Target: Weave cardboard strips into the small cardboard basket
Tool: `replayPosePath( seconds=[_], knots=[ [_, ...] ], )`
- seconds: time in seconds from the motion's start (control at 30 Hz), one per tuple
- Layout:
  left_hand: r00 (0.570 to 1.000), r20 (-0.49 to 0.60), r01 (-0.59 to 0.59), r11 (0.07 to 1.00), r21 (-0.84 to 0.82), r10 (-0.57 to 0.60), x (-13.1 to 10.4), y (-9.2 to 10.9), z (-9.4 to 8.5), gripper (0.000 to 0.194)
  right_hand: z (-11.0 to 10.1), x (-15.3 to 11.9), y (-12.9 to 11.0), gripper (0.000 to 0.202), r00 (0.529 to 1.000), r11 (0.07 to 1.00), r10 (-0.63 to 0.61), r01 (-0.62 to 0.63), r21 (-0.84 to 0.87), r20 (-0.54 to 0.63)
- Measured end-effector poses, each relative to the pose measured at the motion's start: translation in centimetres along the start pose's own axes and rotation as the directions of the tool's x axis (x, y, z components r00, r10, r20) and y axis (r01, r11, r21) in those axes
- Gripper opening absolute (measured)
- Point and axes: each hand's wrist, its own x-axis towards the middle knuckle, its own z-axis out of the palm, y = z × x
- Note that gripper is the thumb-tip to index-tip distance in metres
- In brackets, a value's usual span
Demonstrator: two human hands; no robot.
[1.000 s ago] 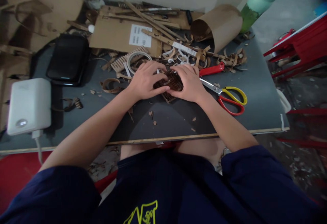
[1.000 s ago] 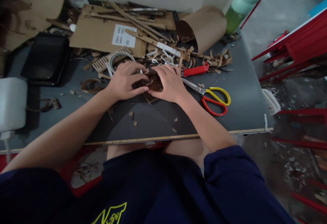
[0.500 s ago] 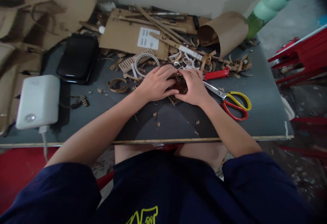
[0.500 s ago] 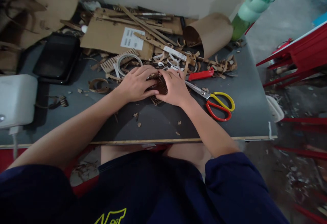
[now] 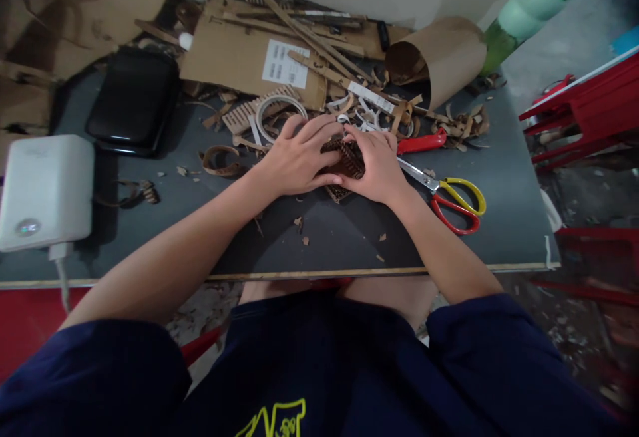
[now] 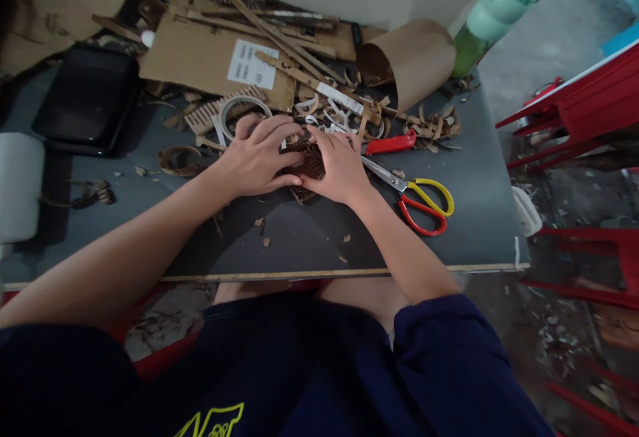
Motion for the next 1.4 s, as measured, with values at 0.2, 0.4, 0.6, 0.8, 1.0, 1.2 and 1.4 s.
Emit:
replayPosePath(
  seconds=[0.2, 0.4, 0.6, 0.8, 1.0, 1.2, 1.4],
  knots=[
    [0.999, -0.051, 0.005, 0.996, -0.090, -0.009, 0.3, -0.3, 1.1, 0.074, -0.1, 0.0, 0.1, 0.082, 0.999, 1.000, -0.021, 0.022, -0.021, 0.024],
    [0.998, -0.067, 0.014, 0.996, -0.091, -0.021, 0.0, -0.6, 1.3, 0.064, 0.2, -0.1, 0.3, 0.076, 1.000, 1.000, -0.021, 0.021, 0.007, 0.021],
    [0.998, -0.040, 0.039, 0.989, -0.142, -0.045, -0.6, 0.0, 1.2, 0.096, -0.1, -0.4, -0.4, 0.063, 0.997, 0.997, 0.068, -0.068, -0.019, -0.027],
    [0.998, 0.060, 0.004, 0.944, -0.331, 0.017, -0.5, -0.1, 0.9, 0.123, -0.5, -0.2, -0.1, 0.036, 0.992, 0.997, 0.071, -0.073, -0.021, -0.102],
    [0.999, -0.034, -0.041, 0.948, -0.314, 0.031, -0.3, 0.8, 0.3, 0.113, -0.6, -0.2, -0.2, 0.034, 0.996, 1.000, 0.025, -0.026, -0.009, -0.090],
    [0.966, -0.192, 0.111, 0.948, -0.298, -0.174, -0.5, 0.8, 1.0, 0.120, 0.0, -0.1, 0.3, 0.048, 0.984, 0.998, 0.053, -0.055, -0.008, -0.168],
    [0.867, -0.381, 0.022, 0.788, -0.615, -0.321, -0.1, -0.1, 2.8, 0.111, 1.5, -0.2, 1.4, 0.046, 0.955, 0.999, -0.002, 0.016, 0.043, -0.296]
  ],
)
